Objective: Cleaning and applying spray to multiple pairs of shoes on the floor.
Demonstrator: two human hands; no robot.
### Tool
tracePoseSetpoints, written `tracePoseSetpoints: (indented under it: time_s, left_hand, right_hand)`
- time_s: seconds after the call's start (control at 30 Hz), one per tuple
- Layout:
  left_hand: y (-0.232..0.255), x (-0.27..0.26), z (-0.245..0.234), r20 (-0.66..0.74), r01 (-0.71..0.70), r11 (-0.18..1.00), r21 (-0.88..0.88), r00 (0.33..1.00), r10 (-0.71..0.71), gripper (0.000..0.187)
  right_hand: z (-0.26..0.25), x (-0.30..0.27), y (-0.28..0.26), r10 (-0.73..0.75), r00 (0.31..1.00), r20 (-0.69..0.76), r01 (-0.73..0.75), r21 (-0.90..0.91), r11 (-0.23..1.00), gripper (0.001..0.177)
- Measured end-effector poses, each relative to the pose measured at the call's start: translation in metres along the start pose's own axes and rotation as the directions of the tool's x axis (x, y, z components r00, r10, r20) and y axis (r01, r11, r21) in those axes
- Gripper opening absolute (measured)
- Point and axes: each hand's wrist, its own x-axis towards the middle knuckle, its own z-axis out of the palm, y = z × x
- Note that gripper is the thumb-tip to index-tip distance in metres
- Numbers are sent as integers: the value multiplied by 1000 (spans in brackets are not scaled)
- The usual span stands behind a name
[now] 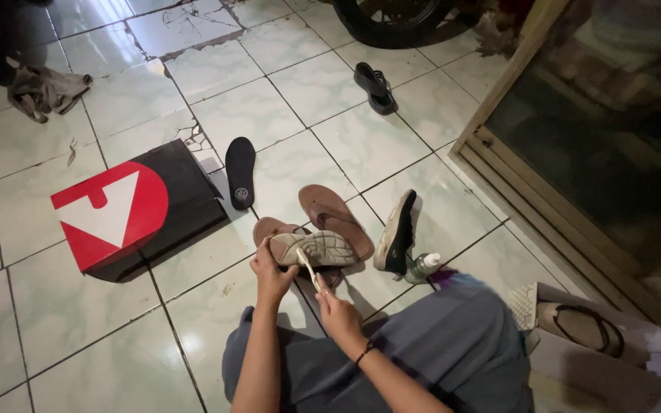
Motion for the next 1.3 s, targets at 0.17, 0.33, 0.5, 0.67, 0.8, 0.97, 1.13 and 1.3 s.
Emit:
tracePoseSetpoints:
  time_s: [0.17, 0.33, 0.5, 0.67, 0.8, 0.97, 1.13, 1.3]
  left_hand:
    - [-8, -2, 1, 15, -11, 1000, -4, 1000, 11, 94]
    - [-13, 0, 5, 15, -64, 997, -35, 998, 65, 97]
    - [-4, 0, 4, 9, -93, 995, -21, 996, 94, 99]
    - [13, 3, -4, 31, -79, 997, -19, 996, 79, 99]
    - [29, 3, -10, 52, -80, 997, -20, 995, 81, 99]
    - [36, 2, -17, 70, 3, 1000, 9, 998, -4, 100]
    - [24, 4, -15, 106, 56, 992, 114, 992, -69, 99]
    - [29, 5, -15, 94, 55, 979, 197, 993, -75, 97]
  right_hand:
    - [-6, 15, 8, 45, 998, -36, -44, 11, 999, 46]
    - [-12, 38, 12, -3, 994, -112, 6, 30, 1000, 45]
    - [-12, 57, 21, 89, 994, -58, -86, 49, 995, 46]
    - [3, 44, 24, 36, 995, -90, -26, 102, 994, 47]
    - [-5, 25, 15, 44, 995, -84, -36, 96, 995, 49]
    - [-7, 12, 8, 66, 998, 22, -67, 58, 996, 51]
    - [-10, 17, 10, -47, 996, -74, 46, -10, 999, 49]
    - [-8, 39, 20, -113, 987, -113, 108, -52, 993, 46]
